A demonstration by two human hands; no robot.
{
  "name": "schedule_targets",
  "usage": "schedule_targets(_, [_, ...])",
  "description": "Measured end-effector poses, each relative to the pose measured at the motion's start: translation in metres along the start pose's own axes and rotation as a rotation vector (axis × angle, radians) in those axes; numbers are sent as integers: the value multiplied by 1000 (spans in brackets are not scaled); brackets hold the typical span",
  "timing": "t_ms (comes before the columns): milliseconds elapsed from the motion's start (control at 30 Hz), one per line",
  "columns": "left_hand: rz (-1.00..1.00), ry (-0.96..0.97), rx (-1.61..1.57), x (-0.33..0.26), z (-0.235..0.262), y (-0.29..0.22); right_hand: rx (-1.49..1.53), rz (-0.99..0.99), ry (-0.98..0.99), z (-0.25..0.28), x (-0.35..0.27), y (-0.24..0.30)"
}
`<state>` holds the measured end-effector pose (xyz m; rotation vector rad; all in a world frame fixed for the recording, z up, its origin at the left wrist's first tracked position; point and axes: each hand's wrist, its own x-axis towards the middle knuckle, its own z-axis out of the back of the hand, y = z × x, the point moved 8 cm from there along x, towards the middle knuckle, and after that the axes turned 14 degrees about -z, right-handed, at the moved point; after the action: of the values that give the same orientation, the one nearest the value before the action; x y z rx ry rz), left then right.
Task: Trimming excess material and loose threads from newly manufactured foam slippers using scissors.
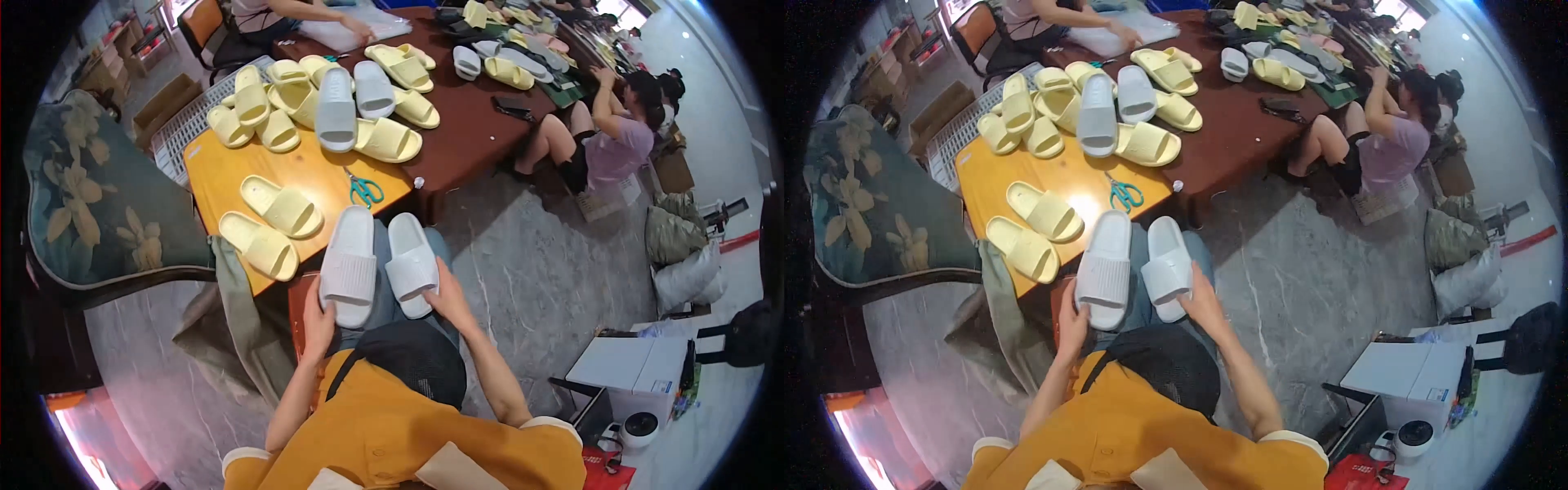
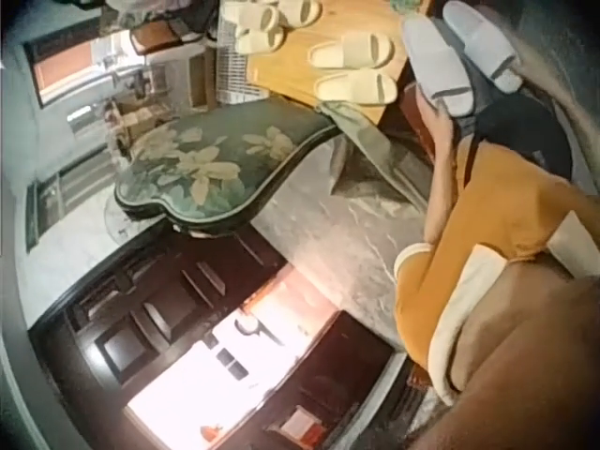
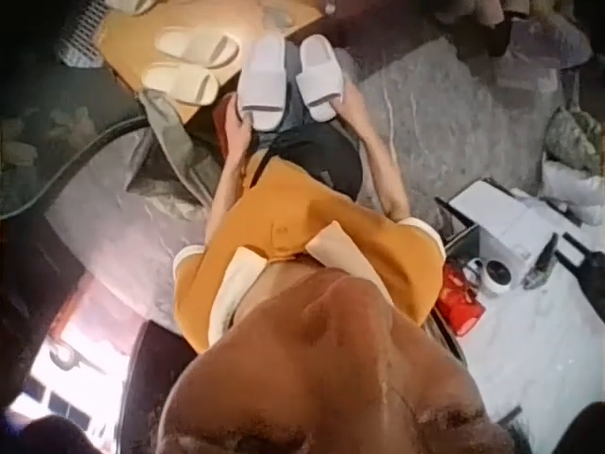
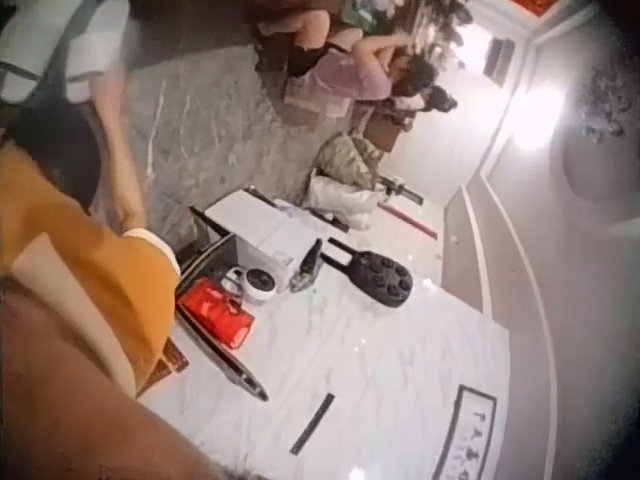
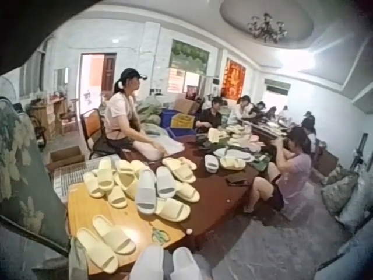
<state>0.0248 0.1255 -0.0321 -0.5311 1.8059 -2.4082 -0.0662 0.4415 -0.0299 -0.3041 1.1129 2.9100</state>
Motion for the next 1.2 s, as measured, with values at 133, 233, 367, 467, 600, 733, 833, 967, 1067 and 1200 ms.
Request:
schedule_targets(133, [67,-207,-66,12,34,-12,352,-236,-130,35,4,-16])
schedule_targets(233, [65,-271,-23,30,75,-16,568,-209,-239,87,5,-34])
schedule_targets(367, [39,-194,-44,54,101,-45,665,-169,-198,159,-19,5])
schedule_targets(467, [85,-68,-250,59,98,-45,489,-48,-33,168,-27,37])
schedule_targets(600, [74,116,-295,53,82,-68,362,41,283,145,-31,74])
schedule_targets(733, [118,206,-464,38,47,-79,425,107,375,108,-39,110])
schedule_targets(833, [118,205,-538,35,37,-86,395,247,310,84,-37,131])
schedule_targets(967, [130,190,-666,37,43,-81,516,204,359,64,-35,131])
schedule_targets(1067, [186,284,-722,47,43,-74,466,11,566,40,-31,124])
schedule_targets(1200, [49,335,-267,89,34,-24,470,-40,584,32,-20,81])
